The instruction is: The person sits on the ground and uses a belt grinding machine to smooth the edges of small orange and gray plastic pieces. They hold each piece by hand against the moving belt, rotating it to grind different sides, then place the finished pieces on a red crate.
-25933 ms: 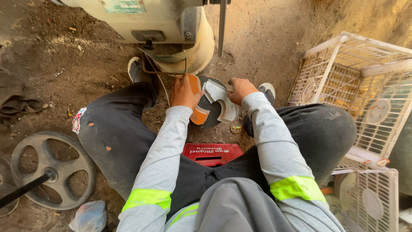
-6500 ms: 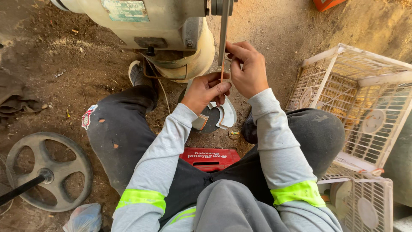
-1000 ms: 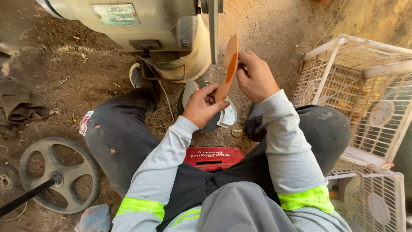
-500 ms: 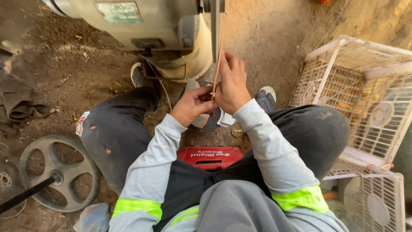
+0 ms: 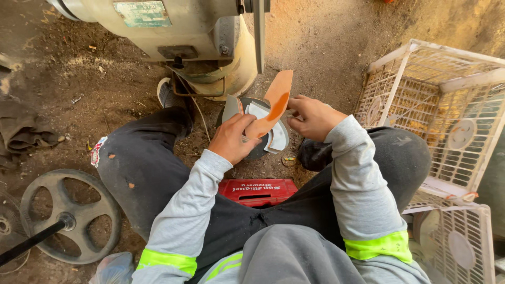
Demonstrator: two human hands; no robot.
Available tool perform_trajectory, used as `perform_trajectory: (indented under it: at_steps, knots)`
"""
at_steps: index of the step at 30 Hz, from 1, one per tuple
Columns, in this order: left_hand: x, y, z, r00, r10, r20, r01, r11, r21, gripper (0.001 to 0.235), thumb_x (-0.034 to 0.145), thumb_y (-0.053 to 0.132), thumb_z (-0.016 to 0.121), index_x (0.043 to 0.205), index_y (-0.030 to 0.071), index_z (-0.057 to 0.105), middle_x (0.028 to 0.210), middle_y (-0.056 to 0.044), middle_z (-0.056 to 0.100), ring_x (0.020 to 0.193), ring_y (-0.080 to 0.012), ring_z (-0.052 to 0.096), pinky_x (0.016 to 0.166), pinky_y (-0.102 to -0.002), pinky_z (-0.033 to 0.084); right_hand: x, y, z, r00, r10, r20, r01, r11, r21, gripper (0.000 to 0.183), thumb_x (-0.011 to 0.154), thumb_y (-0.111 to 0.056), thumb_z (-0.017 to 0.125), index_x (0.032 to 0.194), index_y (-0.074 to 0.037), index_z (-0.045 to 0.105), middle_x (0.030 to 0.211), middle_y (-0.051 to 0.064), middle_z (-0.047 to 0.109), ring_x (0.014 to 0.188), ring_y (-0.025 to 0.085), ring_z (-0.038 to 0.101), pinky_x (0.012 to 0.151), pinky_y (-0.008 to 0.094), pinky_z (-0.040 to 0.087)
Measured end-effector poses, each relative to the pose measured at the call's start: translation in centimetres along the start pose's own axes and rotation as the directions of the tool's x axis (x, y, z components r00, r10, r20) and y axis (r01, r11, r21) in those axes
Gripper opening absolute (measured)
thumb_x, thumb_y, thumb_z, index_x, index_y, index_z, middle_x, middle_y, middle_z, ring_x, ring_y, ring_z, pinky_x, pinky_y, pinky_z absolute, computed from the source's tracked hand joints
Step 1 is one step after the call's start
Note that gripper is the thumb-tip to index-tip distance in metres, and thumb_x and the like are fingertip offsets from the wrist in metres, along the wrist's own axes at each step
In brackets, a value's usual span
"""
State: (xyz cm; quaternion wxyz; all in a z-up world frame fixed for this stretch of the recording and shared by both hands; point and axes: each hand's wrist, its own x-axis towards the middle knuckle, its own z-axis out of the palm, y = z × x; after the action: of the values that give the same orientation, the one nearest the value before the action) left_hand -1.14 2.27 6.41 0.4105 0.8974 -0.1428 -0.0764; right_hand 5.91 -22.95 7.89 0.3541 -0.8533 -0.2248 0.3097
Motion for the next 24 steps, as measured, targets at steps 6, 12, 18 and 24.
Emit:
perform_trajectory:
  at_steps: [6, 12, 18, 24]
  knots:
    - [0.7, 1.4, 1.2, 0.923, -0.192, 0.334, 0.243, 0.963, -0.116, 0.061, 0.076, 0.03, 0.085, 0.125, 0.004, 0.061, 0.086, -0.016, 0.071, 0.078, -0.0317, 0.071, 0.073, -0.041, 0.055, 1.5, 1.1, 1.0, 0.951, 0.194, -0.239, -0.116, 0.946, 0.304, 0.038, 0.091, -0.016, 0.065, 0.126, -0.002, 0.058, 0.102, 0.018, 0.075, 0.092, 0.031, 0.076, 0.081, 0.039, 0.059]
    - [1.0, -2.1, -1.1, 0.975, -0.191, 0.118, 0.185, 0.981, 0.056, 0.053, 0.085, 0.031, 0.08, 0.126, 0.002, 0.063, 0.088, -0.015, 0.071, 0.08, -0.033, 0.07, 0.071, -0.043, 0.054, 4.3, 4.4, 4.0, 0.956, 0.215, -0.2, -0.208, 0.976, 0.055, 0.033, 0.086, -0.011, 0.069, 0.119, -0.008, 0.069, 0.097, 0.019, 0.076, 0.089, 0.032, 0.075, 0.08, 0.041, 0.059]
    - [0.2, -3.7, -1.0, 0.97, -0.218, 0.108, 0.215, 0.976, 0.041, 0.05, 0.085, 0.03, 0.079, 0.124, 0.003, 0.064, 0.088, -0.016, 0.071, 0.083, -0.0354, 0.069, 0.074, -0.045, 0.054, 6.9, 7.8, 7.9, 0.967, 0.253, -0.036, -0.254, 0.966, -0.049, 0.042, 0.084, -0.013, 0.068, 0.127, -0.014, 0.07, 0.104, 0.018, 0.077, 0.094, 0.031, 0.075, 0.088, 0.04, 0.058]
    - [-0.2, -4.5, -2.4, 0.979, -0.206, -0.012, 0.206, 0.975, 0.086, 0.047, 0.087, 0.029, 0.079, 0.123, 0.003, 0.066, 0.09, -0.018, 0.071, 0.086, -0.0375, 0.068, 0.076, -0.046, 0.052, 8.2, 10.8, 9.4, 0.956, 0.282, -0.081, -0.293, 0.926, -0.24, 0.051, 0.087, -0.021, 0.072, 0.135, -0.007, 0.062, 0.127, 0.024, 0.066, 0.117, 0.038, 0.063, 0.103, 0.043, 0.048]
